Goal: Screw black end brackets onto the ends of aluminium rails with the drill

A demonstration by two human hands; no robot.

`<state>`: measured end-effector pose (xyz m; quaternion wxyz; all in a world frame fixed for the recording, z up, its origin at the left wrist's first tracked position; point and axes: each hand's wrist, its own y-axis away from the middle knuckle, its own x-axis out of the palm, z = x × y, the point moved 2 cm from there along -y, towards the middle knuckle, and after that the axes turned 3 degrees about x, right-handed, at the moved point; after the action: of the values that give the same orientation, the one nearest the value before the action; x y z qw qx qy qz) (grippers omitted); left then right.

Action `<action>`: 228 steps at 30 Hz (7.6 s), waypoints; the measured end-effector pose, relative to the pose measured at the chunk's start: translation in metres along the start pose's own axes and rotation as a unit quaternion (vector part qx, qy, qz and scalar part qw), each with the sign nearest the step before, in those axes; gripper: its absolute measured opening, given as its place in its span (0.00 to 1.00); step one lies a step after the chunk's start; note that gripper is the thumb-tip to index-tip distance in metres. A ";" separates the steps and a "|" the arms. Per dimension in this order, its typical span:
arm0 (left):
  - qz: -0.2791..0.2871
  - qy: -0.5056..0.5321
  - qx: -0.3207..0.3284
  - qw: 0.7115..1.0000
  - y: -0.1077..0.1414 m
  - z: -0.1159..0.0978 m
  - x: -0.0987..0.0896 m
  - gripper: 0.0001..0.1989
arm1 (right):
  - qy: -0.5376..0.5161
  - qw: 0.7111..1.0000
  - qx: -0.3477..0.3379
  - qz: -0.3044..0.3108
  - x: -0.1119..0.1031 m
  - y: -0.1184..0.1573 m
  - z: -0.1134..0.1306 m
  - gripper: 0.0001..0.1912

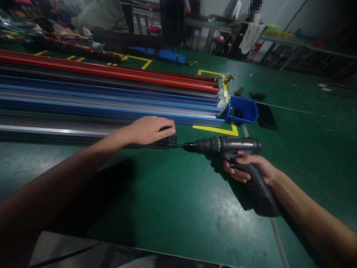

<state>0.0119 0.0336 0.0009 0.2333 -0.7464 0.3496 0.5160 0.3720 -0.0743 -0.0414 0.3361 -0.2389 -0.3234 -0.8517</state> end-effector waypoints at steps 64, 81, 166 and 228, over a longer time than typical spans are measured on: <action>-0.002 -0.006 0.001 1.000 0.000 0.000 0.000 0.24 | 0.002 1.000 0.005 -0.022 -0.002 0.001 -0.002 0.20; -0.004 -0.005 0.005 1.000 0.001 -0.001 -0.001 0.24 | 0.021 1.000 0.004 -0.013 -0.002 0.000 0.000 0.12; -0.002 -0.003 0.003 1.000 0.001 0.000 0.000 0.24 | 0.018 1.000 0.006 -0.016 -0.001 0.001 0.001 0.13; 0.002 0.000 0.000 1.000 0.001 -0.002 -0.002 0.24 | -0.002 1.000 0.008 -0.029 0.005 -0.001 0.002 0.13</action>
<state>0.0117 0.0320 0.0031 0.2326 -0.7458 0.3507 0.5164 0.3680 -0.0743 -0.0370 0.3122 -0.2283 -0.3376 -0.8582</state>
